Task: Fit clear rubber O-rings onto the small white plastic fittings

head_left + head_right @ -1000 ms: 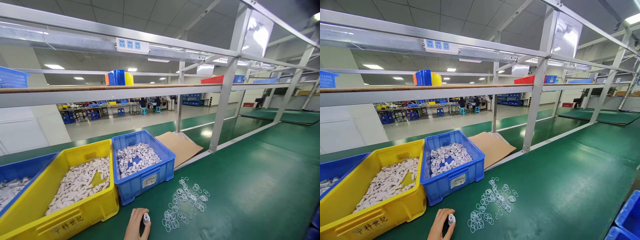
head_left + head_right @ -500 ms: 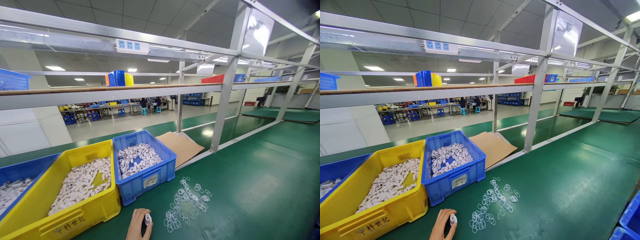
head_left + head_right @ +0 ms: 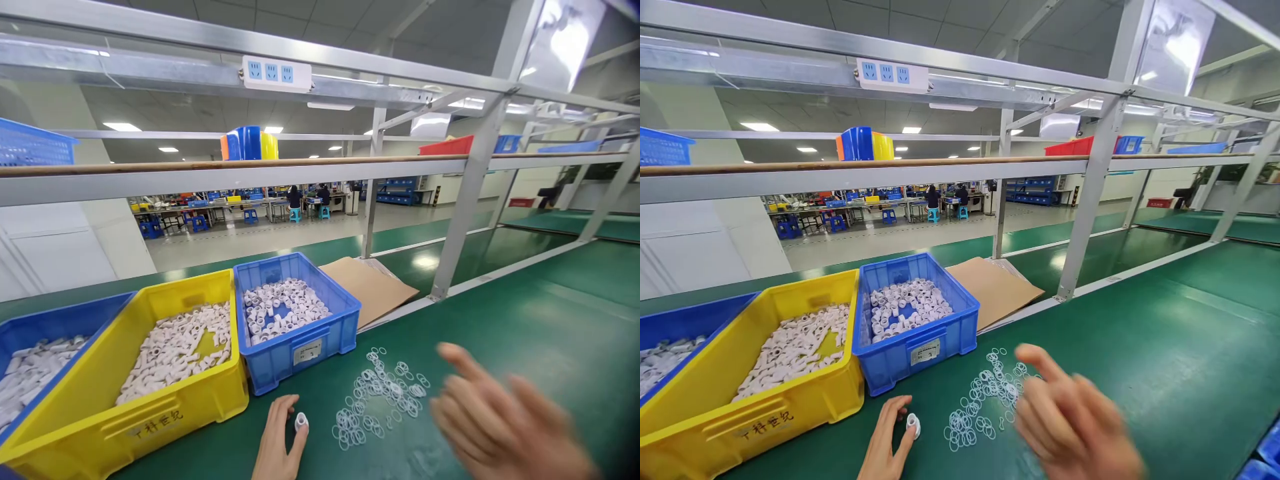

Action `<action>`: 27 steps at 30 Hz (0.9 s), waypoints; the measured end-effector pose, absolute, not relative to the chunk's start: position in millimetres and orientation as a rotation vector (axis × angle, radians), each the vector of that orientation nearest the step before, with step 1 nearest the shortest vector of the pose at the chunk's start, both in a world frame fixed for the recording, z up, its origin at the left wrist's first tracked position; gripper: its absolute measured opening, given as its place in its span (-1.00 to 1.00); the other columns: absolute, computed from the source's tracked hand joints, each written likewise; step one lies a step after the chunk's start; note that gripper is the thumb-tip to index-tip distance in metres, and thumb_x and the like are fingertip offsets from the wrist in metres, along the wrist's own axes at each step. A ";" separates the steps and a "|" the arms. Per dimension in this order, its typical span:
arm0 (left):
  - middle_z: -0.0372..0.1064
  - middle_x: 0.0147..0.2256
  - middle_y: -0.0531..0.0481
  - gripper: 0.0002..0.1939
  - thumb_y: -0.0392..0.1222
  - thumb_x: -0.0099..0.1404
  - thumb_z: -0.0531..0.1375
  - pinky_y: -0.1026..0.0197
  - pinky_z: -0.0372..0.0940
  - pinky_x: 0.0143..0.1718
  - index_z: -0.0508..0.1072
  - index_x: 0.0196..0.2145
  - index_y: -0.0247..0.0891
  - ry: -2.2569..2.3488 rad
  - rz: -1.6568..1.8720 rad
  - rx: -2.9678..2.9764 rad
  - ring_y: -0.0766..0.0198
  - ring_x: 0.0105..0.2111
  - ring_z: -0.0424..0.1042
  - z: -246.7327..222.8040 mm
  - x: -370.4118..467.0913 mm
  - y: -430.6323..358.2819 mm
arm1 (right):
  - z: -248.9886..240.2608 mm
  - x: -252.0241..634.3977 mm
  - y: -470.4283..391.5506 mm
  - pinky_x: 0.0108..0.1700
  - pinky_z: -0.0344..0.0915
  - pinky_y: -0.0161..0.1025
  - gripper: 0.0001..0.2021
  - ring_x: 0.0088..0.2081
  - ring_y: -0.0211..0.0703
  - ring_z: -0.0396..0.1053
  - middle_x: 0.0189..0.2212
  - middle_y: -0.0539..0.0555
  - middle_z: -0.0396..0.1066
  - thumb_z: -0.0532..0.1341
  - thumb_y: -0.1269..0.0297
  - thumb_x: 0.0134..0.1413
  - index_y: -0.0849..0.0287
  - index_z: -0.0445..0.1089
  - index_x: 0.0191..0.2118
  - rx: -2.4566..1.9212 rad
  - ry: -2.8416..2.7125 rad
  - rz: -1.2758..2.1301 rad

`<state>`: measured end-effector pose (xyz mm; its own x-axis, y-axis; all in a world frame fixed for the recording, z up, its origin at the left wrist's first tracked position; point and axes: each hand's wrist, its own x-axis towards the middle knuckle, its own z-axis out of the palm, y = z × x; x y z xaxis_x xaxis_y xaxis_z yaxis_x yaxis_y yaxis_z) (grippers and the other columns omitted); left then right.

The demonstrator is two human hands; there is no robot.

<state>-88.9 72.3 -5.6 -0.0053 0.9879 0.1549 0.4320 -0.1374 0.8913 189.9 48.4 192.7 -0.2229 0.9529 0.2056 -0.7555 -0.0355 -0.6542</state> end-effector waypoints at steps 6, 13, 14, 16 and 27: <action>0.21 0.14 -0.24 -0.43 0.26 0.38 -0.01 -0.03 0.29 0.10 0.31 0.15 -0.15 1.534 1.183 1.607 -0.02 0.07 0.31 -8.8 -84.4 75.1 | 176.4 159.7 68.6 -0.62 -0.14 -0.38 -0.62 -0.64 -0.39 -0.27 -0.67 -0.21 -0.06 0.35 0.11 0.34 0.32 0.44 0.06 -0.149 -0.698 1.858; 0.25 0.13 -0.26 -0.43 0.26 0.39 -0.01 0.00 0.32 0.08 0.32 0.14 -0.18 1.540 1.188 1.647 -0.01 0.07 0.32 -5.2 -84.0 73.4 | 172.7 159.8 67.3 -0.62 -0.15 -0.39 -0.61 -0.63 -0.39 -0.28 -0.67 -0.19 -0.03 0.33 0.10 0.37 0.34 0.43 0.09 -0.139 -0.761 1.861; 0.24 0.13 -0.27 -0.43 0.25 0.39 -0.02 0.01 0.32 0.08 0.31 0.15 -0.18 1.540 1.175 1.651 -0.01 0.07 0.32 -4.6 -84.1 73.3 | 173.0 159.3 67.6 -0.62 -0.15 -0.39 -0.61 -0.63 -0.38 -0.28 -0.67 -0.19 -0.03 0.32 0.10 0.37 0.33 0.43 0.09 -0.141 -0.768 1.858; 0.24 0.13 -0.27 -0.43 0.26 0.39 -0.02 0.01 0.32 0.08 0.31 0.15 -0.17 1.538 1.161 1.645 -0.01 0.08 0.31 -3.5 -84.3 73.1 | 173.4 158.0 68.3 -0.62 -0.15 -0.39 -0.61 -0.64 -0.38 -0.29 -0.67 -0.19 -0.03 0.32 0.09 0.37 0.32 0.43 0.10 -0.147 -0.776 1.853; 0.26 0.12 -0.23 -0.45 0.27 0.38 0.00 -0.05 0.30 0.11 0.35 0.11 -0.15 1.532 1.183 1.612 -0.02 0.08 0.31 -1.0 -82.3 71.9 | 174.7 154.3 60.6 -0.63 -0.16 -0.39 -0.54 -0.64 -0.37 -0.31 -0.67 -0.16 0.02 0.34 0.06 0.34 0.32 0.38 0.14 -0.230 -0.791 1.844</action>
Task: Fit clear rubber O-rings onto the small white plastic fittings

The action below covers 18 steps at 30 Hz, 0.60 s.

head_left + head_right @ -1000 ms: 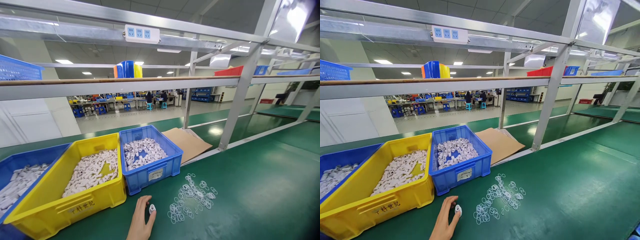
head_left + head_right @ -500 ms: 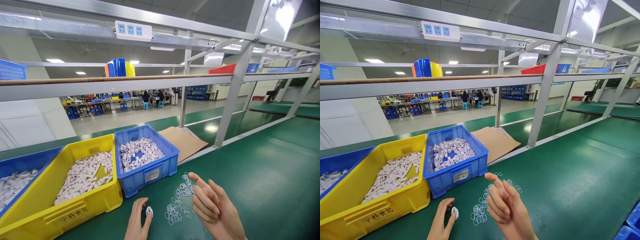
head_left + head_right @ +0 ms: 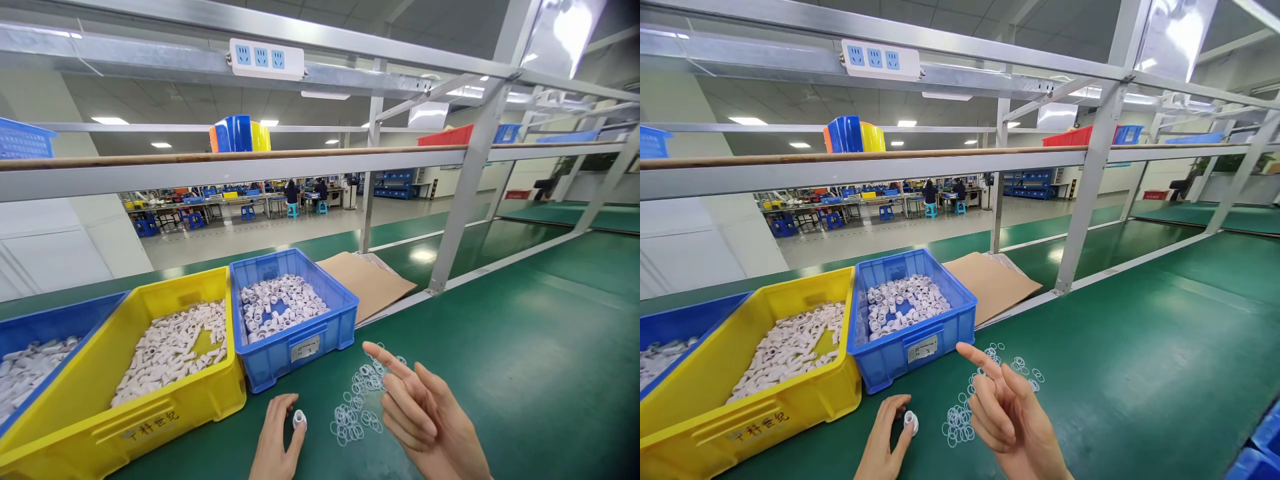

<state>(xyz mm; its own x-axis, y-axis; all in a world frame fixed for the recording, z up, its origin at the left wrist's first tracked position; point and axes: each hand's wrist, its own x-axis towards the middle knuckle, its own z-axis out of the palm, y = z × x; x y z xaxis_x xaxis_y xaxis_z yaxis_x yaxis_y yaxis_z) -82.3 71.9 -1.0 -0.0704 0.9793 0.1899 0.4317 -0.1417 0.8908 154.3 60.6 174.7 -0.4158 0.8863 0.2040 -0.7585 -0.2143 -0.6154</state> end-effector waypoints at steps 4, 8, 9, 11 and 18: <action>0.24 0.11 -0.23 -0.47 0.25 0.40 0.00 -0.09 0.26 0.14 0.33 0.12 -0.15 1.496 1.179 1.626 -0.01 0.09 0.29 -1.2 -82.9 71.5 | 175.7 152.1 59.6 -0.63 -0.16 -0.40 -0.56 -0.64 -0.37 -0.31 -0.68 -0.16 0.01 0.34 0.06 0.33 0.31 0.41 0.12 -0.225 -0.781 1.865; 0.26 0.10 -0.24 -0.48 0.24 0.40 0.00 -0.09 0.25 0.15 0.35 0.10 -0.16 1.498 1.205 1.644 -0.02 0.09 0.30 -2.4 -83.0 71.4 | 176.7 151.2 59.2 -0.63 -0.16 -0.40 -0.58 -0.64 -0.37 -0.32 -0.69 -0.17 0.00 0.35 0.06 0.33 0.30 0.41 0.09 -0.216 -0.779 1.877; 0.26 0.10 -0.24 -0.48 0.24 0.40 0.00 -0.09 0.25 0.15 0.35 0.10 -0.16 1.504 1.201 1.645 -0.03 0.10 0.30 -2.6 -83.0 71.4 | 176.6 151.2 59.1 -0.63 -0.16 -0.40 -0.58 -0.64 -0.37 -0.32 -0.69 -0.17 -0.01 0.35 0.06 0.33 0.29 0.42 0.09 -0.214 -0.784 1.879; 0.26 0.11 -0.24 -0.47 0.24 0.40 -0.01 -0.09 0.25 0.15 0.35 0.10 -0.16 1.513 1.186 1.644 -0.03 0.10 0.29 -2.9 -82.9 71.6 | 176.2 151.2 59.1 -0.64 -0.16 -0.40 -0.60 -0.65 -0.37 -0.31 -0.69 -0.18 -0.02 0.35 0.06 0.33 0.28 0.43 0.07 -0.204 -0.792 1.874; 0.27 0.11 -0.27 -0.45 0.26 0.40 -0.03 -0.09 0.27 0.14 0.35 0.11 -0.16 1.522 1.167 1.650 -0.03 0.09 0.30 -1.5 -82.9 71.9 | 172.8 150.8 61.5 -0.63 -0.13 -0.41 -0.71 -0.64 -0.37 -0.30 -0.68 -0.19 -0.08 0.30 0.08 0.37 0.25 0.45 -0.10 -0.128 -0.809 1.882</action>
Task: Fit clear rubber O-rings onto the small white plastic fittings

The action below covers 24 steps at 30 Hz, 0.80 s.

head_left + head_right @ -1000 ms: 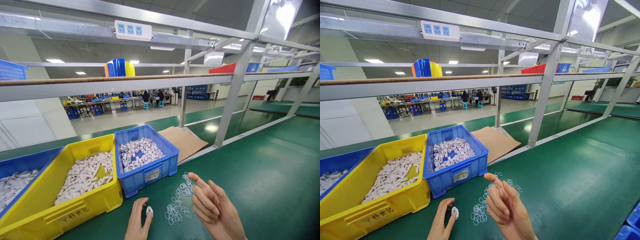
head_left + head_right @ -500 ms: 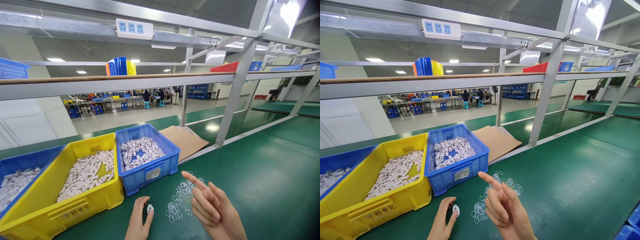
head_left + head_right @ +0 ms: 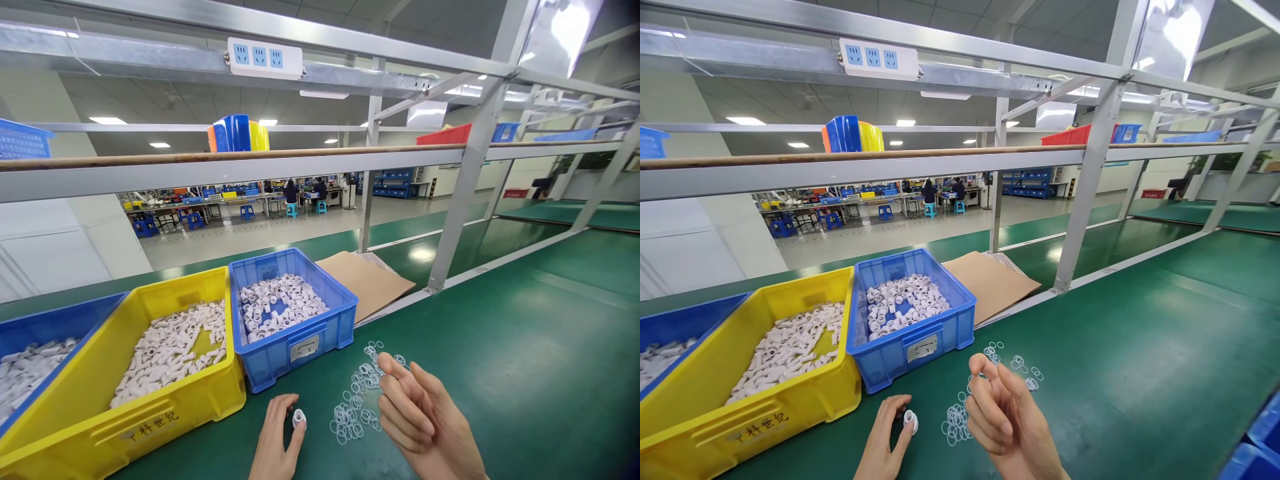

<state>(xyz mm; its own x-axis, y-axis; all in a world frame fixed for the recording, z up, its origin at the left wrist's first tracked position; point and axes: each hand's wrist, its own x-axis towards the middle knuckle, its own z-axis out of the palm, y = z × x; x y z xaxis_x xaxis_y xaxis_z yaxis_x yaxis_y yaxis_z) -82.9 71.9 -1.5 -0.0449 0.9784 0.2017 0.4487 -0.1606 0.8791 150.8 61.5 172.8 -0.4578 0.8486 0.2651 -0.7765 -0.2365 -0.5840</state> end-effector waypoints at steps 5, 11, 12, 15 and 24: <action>0.30 0.10 -0.23 -0.43 0.30 0.38 -0.02 -0.05 0.32 0.10 0.37 0.09 -0.14 1.554 1.164 1.621 -0.03 0.07 0.33 0.0 -82.5 71.9 | 173.9 149.5 60.6 -0.63 -0.13 -0.43 -0.73 -0.64 -0.37 -0.28 -0.68 -0.19 -0.09 0.29 0.11 0.40 0.22 0.41 -0.25 -0.043 -0.808 1.908; 0.28 0.11 -0.22 -0.42 0.31 0.37 0.00 -0.05 0.30 0.11 0.36 0.10 -0.15 1.525 1.144 1.594 -0.03 0.10 0.30 1.6 -82.3 71.7 | 175.3 148.2 60.8 -0.63 -0.12 -0.44 -0.73 -0.64 -0.37 -0.28 -0.68 -0.20 -0.08 0.28 0.11 0.41 0.22 0.39 -0.25 -0.047 -0.798 1.910; 0.29 0.10 -0.22 -0.42 0.31 0.37 0.00 -0.04 0.31 0.11 0.37 0.09 -0.14 1.523 1.148 1.593 -0.03 0.10 0.30 1.9 -82.1 71.6 | 175.5 148.1 60.9 -0.63 -0.12 -0.44 -0.73 -0.64 -0.37 -0.27 -0.68 -0.20 -0.08 0.27 0.11 0.41 0.22 0.39 -0.24 -0.049 -0.802 1.911; 0.30 0.09 -0.22 -0.42 0.31 0.37 -0.02 -0.03 0.32 0.09 0.37 0.09 -0.15 1.541 1.144 1.603 -0.02 0.09 0.32 2.3 -81.9 71.6 | 175.9 148.2 60.5 -0.62 -0.11 -0.42 -0.72 -0.64 -0.37 -0.27 -0.68 -0.19 -0.08 0.27 0.09 0.41 0.21 0.39 -0.25 -0.041 -0.835 1.916; 0.26 0.11 -0.27 -0.38 0.28 0.39 -0.05 -0.06 0.37 -0.02 0.21 0.20 -0.18 1.736 1.283 1.525 -0.05 0.02 0.37 1.0 -77.3 71.7 | 167.9 145.5 70.6 -0.62 -0.16 -0.43 -0.73 -0.63 -0.33 -0.31 -0.66 -0.20 -0.11 0.22 0.08 0.43 0.16 0.33 -0.25 -0.186 -0.975 1.798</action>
